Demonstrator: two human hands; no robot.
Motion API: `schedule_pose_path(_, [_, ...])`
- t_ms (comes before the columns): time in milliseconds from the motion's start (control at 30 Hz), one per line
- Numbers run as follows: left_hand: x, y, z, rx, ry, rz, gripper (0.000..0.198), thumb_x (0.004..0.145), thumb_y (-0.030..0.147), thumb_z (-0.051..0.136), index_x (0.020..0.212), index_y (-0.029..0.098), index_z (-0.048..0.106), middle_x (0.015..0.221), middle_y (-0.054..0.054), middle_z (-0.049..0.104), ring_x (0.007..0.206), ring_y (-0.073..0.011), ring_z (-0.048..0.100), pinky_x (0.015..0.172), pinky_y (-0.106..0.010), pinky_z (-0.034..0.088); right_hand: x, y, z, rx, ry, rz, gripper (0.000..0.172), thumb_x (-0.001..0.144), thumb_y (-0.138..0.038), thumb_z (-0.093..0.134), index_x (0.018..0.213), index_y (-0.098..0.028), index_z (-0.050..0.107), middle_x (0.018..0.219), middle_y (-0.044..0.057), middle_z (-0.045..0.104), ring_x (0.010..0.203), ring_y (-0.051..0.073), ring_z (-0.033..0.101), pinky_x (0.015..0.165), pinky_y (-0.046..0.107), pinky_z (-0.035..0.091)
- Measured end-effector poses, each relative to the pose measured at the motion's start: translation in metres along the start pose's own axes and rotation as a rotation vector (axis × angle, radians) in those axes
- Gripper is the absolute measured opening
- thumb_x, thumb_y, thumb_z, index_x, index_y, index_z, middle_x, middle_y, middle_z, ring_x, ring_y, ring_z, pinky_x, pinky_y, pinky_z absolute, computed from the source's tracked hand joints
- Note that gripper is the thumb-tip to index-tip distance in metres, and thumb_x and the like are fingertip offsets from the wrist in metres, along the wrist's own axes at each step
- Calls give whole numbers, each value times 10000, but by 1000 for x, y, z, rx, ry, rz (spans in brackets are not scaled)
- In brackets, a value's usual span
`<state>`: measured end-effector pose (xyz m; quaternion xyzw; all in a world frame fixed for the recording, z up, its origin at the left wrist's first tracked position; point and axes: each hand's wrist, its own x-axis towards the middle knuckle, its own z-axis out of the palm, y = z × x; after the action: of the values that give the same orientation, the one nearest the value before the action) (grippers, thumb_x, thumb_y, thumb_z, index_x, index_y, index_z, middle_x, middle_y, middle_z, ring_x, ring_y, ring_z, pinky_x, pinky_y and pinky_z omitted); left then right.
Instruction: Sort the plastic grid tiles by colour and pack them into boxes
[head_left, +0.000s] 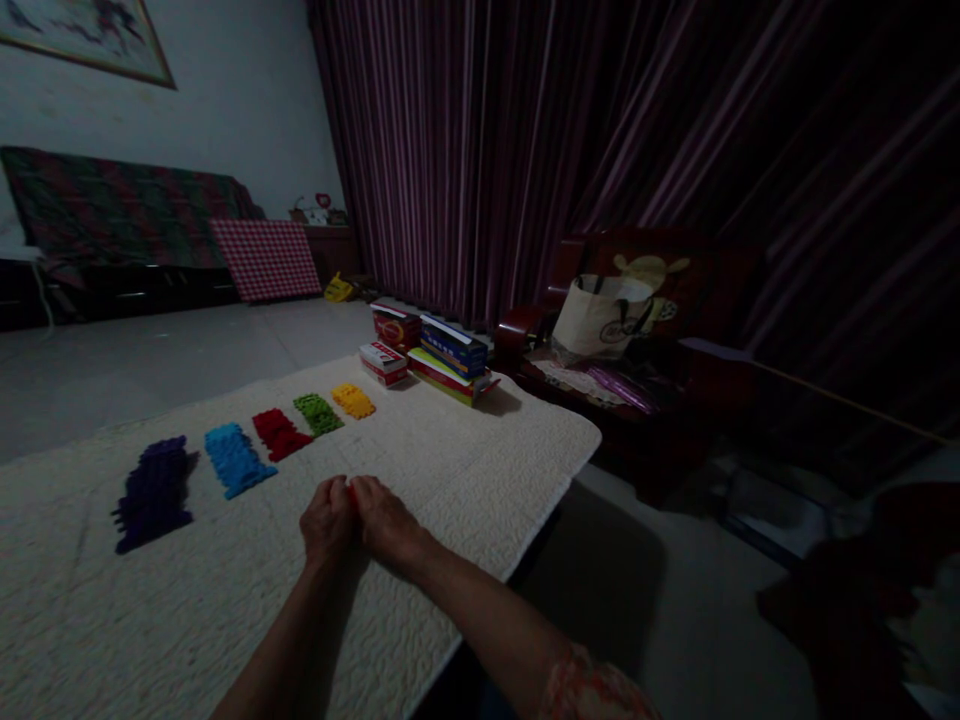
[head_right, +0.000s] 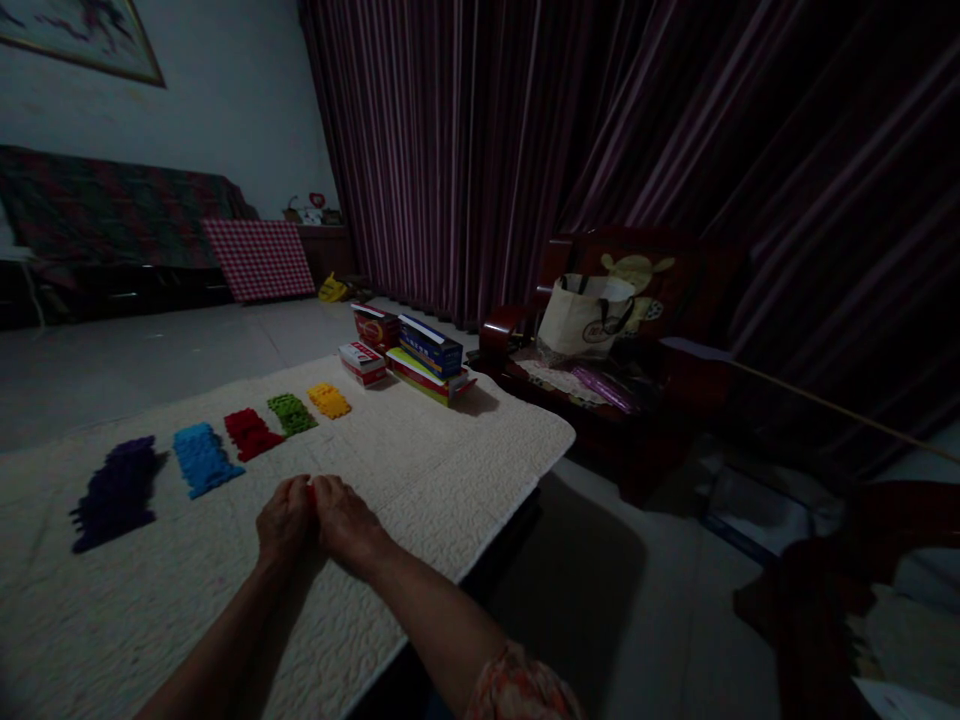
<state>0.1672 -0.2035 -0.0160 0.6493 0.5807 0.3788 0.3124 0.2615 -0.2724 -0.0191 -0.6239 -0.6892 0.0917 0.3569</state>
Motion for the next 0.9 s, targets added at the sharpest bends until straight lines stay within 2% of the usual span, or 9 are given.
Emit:
schedule_pose_path(233, [-7, -2, 4, 11, 8, 18, 395, 924, 446, 409, 974, 215, 725, 848, -74, 735, 774, -221, 656, 670, -294, 464, -6, -4, -22, 3, -92, 83, 566, 787, -48, 491, 1330, -187, 409, 1235, 100, 549, 1067, 219, 582, 930, 347, 488])
schedule_pose_path(367, [-16, 5, 7, -13, 48, -27, 388, 919, 411, 404, 952, 215, 736, 839, -67, 739, 780, -220, 653, 665, -293, 457, -13, -5, -27, 16, -111, 66, 574, 770, -60, 518, 1312, -228, 425, 1220, 71, 534, 1107, 225, 555, 959, 364, 468])
schedule_pose_path(600, [-20, 13, 3, 18, 32, -77, 383, 916, 418, 417, 938, 201, 731, 886, -88, 742, 789, -226, 635, 677, -303, 450, -16, -15, -15, 59, -49, 59, 632, 732, -89, 577, 1322, -231, 398, 1298, 99, 472, 1189, 240, 491, 1022, 406, 428])
schedule_pose_path(767, [-12, 12, -1, 175, -49, -6, 372, 934, 384, 378, 911, 206, 704, 942, -106, 742, 728, -218, 606, 659, -301, 418, -4, -5, -8, 26, -78, 42, 655, 687, -113, 618, 1303, -189, 411, 1306, 122, 475, 1235, 258, 471, 1051, 412, 431])
schedule_pose_path(900, [-2, 3, -1, 133, -81, 65, 388, 928, 366, 364, 960, 215, 721, 985, -99, 748, 798, -226, 641, 680, -293, 435, -4, 5, -6, 112, -56, 35, 751, 674, -72, 568, 1379, -205, 347, 1375, 110, 458, 1281, 235, 475, 1058, 380, 444])
